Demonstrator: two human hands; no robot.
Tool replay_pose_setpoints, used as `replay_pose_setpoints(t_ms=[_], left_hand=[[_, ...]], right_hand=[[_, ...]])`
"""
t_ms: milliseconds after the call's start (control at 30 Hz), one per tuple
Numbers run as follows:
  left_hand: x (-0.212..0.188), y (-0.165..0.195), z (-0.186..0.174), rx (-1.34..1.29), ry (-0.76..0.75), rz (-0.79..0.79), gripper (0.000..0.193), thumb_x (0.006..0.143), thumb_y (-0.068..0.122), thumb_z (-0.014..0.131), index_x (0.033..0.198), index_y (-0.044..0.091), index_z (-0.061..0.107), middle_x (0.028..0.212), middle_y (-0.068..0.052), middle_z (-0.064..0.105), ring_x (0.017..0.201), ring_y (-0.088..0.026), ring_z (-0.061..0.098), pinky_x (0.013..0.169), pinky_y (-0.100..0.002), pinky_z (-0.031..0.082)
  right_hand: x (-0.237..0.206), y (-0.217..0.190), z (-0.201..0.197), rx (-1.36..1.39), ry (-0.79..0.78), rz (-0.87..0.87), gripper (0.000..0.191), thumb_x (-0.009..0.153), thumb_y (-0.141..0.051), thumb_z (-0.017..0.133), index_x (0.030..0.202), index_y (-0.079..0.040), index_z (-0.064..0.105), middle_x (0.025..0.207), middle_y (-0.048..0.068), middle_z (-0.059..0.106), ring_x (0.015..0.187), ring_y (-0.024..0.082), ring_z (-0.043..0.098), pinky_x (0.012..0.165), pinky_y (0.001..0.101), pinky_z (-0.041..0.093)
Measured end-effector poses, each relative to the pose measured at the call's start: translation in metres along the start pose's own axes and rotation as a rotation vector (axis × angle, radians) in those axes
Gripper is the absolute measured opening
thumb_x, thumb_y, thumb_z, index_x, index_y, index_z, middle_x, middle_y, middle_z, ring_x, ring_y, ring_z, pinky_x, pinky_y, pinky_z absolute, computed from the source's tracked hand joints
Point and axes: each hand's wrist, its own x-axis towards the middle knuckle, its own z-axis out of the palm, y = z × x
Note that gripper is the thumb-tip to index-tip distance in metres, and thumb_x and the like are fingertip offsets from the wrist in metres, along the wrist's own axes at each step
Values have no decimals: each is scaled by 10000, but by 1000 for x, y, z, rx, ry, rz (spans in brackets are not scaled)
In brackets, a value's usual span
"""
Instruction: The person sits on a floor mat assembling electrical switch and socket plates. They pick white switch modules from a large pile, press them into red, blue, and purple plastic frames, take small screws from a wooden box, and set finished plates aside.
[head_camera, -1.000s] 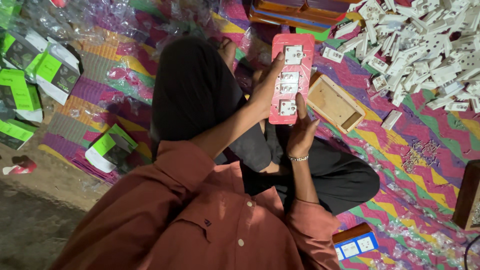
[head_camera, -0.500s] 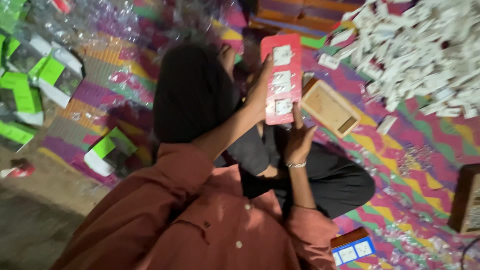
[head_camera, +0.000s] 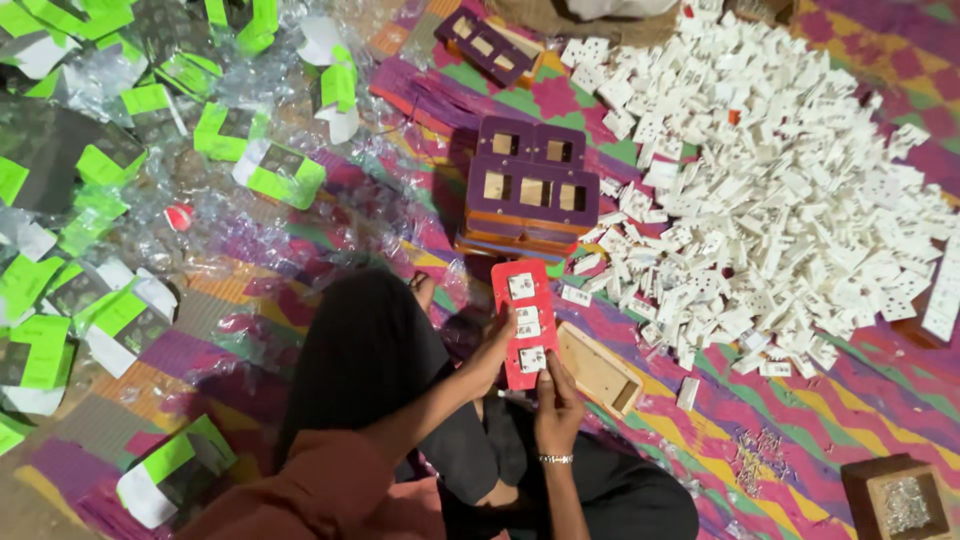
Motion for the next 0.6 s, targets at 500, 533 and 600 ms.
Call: replay_pose_setpoints(t_ms=[500,533,600], left_hand=[[-14,17,10,-125,19,-6,386,944,359,697,1213,85,659,1070,-20,717,947,-125,705,820,-335,584],[-16,19,10,-129,40,-4,384,943,360,700,1207,84,658,1062,-24,711,940,-128,706,808,-339,584],[-17,21,11,-137,78,1,384,937,356,708,1204,85,656,1056,-31,706,931,-137,708,790,-346,585]], right_hand=[[9,-21,7,-181,-64,-211,476,975,-273,669,1409,-84,624,1538,191,526,1430,332,473,1172,431,348],[9,-23,8,-161,-70,-201,485,970,-278,672,1413,-88,621,1532,187,533,1415,325,487,1168,427,356],[10,-24,10,-185,-78,-211,475,972,-272,671,1408,-88,630,1530,187,540,1413,322,491,1166,426,359]])
